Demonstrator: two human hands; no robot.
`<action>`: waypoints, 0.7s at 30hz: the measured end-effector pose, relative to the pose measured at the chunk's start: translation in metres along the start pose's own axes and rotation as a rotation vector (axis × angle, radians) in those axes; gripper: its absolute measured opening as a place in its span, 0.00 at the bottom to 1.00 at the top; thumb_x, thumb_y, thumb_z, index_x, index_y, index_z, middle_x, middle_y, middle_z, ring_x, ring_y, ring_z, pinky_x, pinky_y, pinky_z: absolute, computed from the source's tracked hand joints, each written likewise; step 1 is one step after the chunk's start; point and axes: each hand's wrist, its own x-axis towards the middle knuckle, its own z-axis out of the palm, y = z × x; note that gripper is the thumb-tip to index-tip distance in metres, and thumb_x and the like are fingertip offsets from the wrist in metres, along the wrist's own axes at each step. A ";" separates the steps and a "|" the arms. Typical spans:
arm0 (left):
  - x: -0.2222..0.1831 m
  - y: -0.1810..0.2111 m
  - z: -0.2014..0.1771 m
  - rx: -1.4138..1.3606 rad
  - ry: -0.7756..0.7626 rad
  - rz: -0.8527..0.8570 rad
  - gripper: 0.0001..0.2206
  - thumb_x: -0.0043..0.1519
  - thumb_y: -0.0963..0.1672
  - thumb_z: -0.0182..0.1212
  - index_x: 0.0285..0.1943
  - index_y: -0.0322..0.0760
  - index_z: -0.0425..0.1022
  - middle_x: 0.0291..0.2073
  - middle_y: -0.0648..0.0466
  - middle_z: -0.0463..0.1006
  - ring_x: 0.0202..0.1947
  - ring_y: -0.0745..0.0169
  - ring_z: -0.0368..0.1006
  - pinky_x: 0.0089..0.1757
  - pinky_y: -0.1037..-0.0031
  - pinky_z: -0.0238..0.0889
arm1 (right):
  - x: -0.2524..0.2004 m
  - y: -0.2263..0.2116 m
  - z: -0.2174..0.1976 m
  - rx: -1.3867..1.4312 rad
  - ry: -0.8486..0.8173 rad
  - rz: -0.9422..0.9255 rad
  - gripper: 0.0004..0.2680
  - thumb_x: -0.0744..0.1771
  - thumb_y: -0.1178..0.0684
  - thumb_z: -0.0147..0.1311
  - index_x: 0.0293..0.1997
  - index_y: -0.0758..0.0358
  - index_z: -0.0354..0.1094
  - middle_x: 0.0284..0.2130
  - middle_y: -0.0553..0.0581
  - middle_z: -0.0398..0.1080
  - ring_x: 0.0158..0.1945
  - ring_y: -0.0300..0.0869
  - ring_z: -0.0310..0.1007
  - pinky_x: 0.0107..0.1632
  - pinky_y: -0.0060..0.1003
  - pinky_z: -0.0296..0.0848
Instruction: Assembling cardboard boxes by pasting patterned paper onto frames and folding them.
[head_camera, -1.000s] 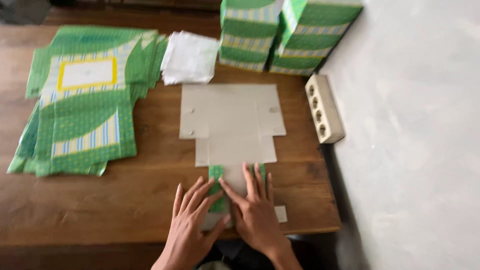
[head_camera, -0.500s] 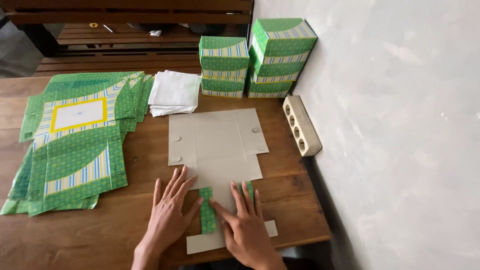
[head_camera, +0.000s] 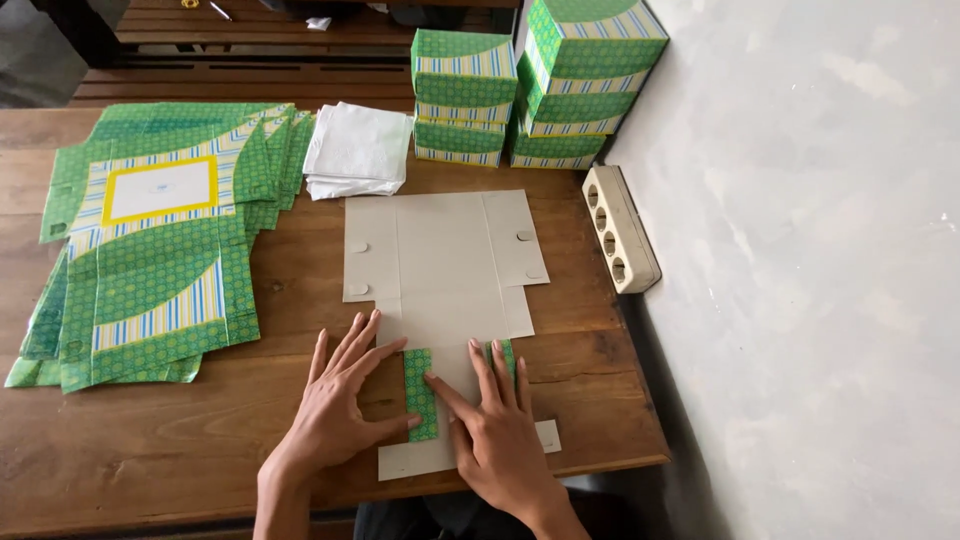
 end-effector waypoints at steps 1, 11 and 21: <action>-0.001 0.000 0.001 -0.003 -0.001 -0.003 0.41 0.49 0.56 0.78 0.73 0.51 0.66 0.79 0.50 0.48 0.79 0.57 0.38 0.70 0.55 0.20 | -0.001 0.000 0.000 0.001 -0.004 0.001 0.19 0.70 0.55 0.45 0.71 0.47 0.63 0.74 0.72 0.42 0.76 0.68 0.32 0.71 0.68 0.32; 0.000 -0.002 0.002 0.006 -0.014 0.011 0.47 0.45 0.60 0.79 0.74 0.48 0.63 0.79 0.50 0.47 0.79 0.56 0.37 0.70 0.53 0.18 | -0.001 0.001 0.001 -0.009 0.002 0.000 0.19 0.69 0.55 0.44 0.71 0.46 0.63 0.74 0.71 0.42 0.76 0.68 0.33 0.71 0.68 0.32; 0.007 -0.006 0.034 0.225 0.270 -0.075 0.36 0.63 0.58 0.58 0.75 0.35 0.59 0.73 0.49 0.62 0.75 0.53 0.53 0.70 0.54 0.37 | -0.001 0.002 0.004 -0.024 0.004 -0.008 0.19 0.69 0.55 0.45 0.71 0.47 0.63 0.74 0.71 0.42 0.76 0.68 0.33 0.71 0.68 0.32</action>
